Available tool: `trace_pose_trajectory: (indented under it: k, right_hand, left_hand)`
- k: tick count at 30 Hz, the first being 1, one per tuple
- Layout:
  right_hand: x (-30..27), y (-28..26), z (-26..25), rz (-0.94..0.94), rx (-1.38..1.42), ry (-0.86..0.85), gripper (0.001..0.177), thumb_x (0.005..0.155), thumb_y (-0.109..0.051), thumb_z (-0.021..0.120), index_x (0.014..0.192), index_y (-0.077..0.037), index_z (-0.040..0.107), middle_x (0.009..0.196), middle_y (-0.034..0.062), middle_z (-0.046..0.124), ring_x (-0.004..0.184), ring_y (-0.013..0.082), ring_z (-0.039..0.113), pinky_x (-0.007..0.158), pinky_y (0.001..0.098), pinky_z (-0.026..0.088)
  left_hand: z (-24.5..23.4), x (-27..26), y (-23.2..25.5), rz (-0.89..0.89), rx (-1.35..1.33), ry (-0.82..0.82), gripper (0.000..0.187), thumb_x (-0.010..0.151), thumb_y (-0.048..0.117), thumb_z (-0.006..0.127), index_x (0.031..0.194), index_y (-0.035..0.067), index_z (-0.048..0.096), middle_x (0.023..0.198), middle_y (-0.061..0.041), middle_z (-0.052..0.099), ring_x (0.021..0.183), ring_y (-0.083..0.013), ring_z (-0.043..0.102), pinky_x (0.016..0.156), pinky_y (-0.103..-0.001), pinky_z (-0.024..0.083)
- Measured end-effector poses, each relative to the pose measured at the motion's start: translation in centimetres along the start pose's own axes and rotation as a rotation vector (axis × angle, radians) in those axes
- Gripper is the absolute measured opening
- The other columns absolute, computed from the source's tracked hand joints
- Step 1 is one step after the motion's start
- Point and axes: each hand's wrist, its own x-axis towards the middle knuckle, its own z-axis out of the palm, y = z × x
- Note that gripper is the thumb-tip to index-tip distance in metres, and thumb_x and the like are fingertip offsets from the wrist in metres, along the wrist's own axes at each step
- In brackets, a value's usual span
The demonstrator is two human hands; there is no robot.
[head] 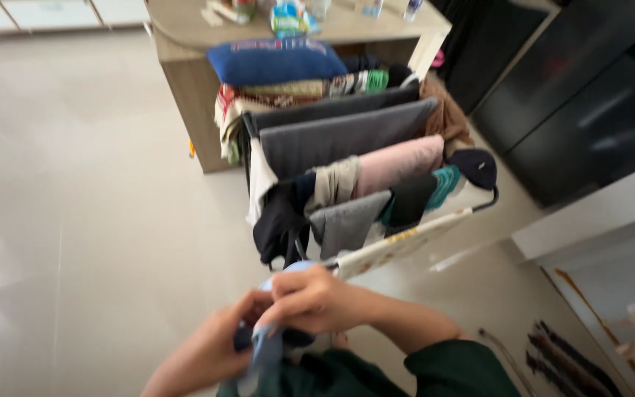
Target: Taking dry clothes off a circular rack and folding them into a laundry basket.
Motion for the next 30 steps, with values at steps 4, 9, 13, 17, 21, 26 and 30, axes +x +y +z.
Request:
trace_pose_trajectory:
  k: [4, 9, 13, 17, 21, 26, 30]
  right_hand:
    - [0.9, 0.6, 0.5, -0.077, -0.050, -0.034, 0.033, 0.091, -0.001, 0.079, 0.114, -0.023, 0.077, 0.082, 0.0001, 0.050, 0.072, 0.0181, 0.059, 0.060, 0.0311, 0.046]
    - [0.4, 1.8, -0.2, -0.084, -0.082, -0.005, 0.034, 0.088, -0.001, 0.081, 0.115, -0.022, 0.077, 0.082, 0.0009, 0.053, 0.071, 0.0185, 0.060, 0.062, 0.0328, 0.048]
    - [0.2, 2.2, -1.6, -0.035, 0.014, 0.037, 0.031, 0.088, -0.005, 0.084, 0.114, -0.019, 0.076, 0.087, 0.0018, 0.061, 0.076, 0.0183, 0.064, 0.066, 0.0333, 0.050]
    - [-0.2, 3.0, -2.8, -0.009, 0.112, 0.026, 0.029, 0.082, -0.004, 0.087, 0.107, -0.015, 0.077, 0.083, 0.0024, 0.064, 0.073, 0.0184, 0.063, 0.063, 0.0351, 0.046]
    - [-0.9, 3.3, -3.8, 0.041, 0.179, -0.083, 0.028, 0.073, -0.001, 0.087, 0.097, -0.014, 0.080, 0.074, 0.0007, 0.051, 0.065, 0.0164, 0.057, 0.058, 0.0331, 0.041]
    - [-1.5, 3.4, -3.1, 0.143, 0.220, -0.162, 0.028, 0.080, 0.005, 0.083, 0.101, -0.013, 0.081, 0.080, 0.0005, 0.048, 0.067, 0.0137, 0.060, 0.058, 0.0282, 0.049]
    - [0.0, 2.2, -2.5, 0.169, 0.023, -0.135, 0.030, 0.072, 0.007, 0.081, 0.095, -0.012, 0.079, 0.094, 0.0043, 0.050, 0.068, 0.0130, 0.056, 0.058, 0.0277, 0.046]
  left_hand:
    - [0.5, -0.7, -2.2, 0.087, 0.132, -0.003, 0.075, 0.073, 0.012, 0.082, 0.139, 0.011, 0.045, 0.101, -0.013, 0.074, 0.098, -0.0340, 0.074, 0.081, -0.040, 0.056]
    - [1.5, 1.4, -6.6, 0.105, 0.280, 0.202, 0.061, 0.073, 0.003, 0.066, 0.132, 0.012, 0.052, 0.094, -0.017, 0.074, 0.097, -0.0399, 0.072, 0.079, -0.040, 0.056]
    - [1.0, 2.6, -4.6, 0.132, 0.212, 0.317, 0.038, 0.082, 0.002, 0.055, 0.117, 0.011, 0.066, 0.089, -0.017, 0.075, 0.088, -0.0319, 0.075, 0.078, -0.038, 0.059]
    - [0.1, 3.6, -1.5, -0.099, 0.022, 0.132, 0.026, 0.093, 0.017, 0.059, 0.116, 0.007, 0.068, 0.084, -0.016, 0.073, 0.077, -0.0208, 0.065, 0.074, -0.035, 0.056]
    - [-2.0, 3.2, -0.8, 0.014, -0.771, -0.184, 0.049, 0.084, 0.019, 0.048, 0.128, -0.002, 0.052, 0.108, -0.014, 0.072, 0.091, -0.0170, 0.062, 0.083, -0.029, 0.048]
    - [-1.4, 1.7, 2.1, 0.155, 0.122, 0.001, 0.054, 0.073, 0.003, 0.058, 0.125, 0.004, 0.043, 0.099, -0.015, 0.072, 0.087, -0.0265, 0.066, 0.079, -0.035, 0.051]
    - [-1.8, 0.4, 1.0, 0.254, 0.594, 0.281, 0.026, 0.085, -0.001, 0.060, 0.110, 0.005, 0.052, 0.105, -0.018, 0.068, 0.100, -0.0376, 0.066, 0.080, -0.043, 0.051]
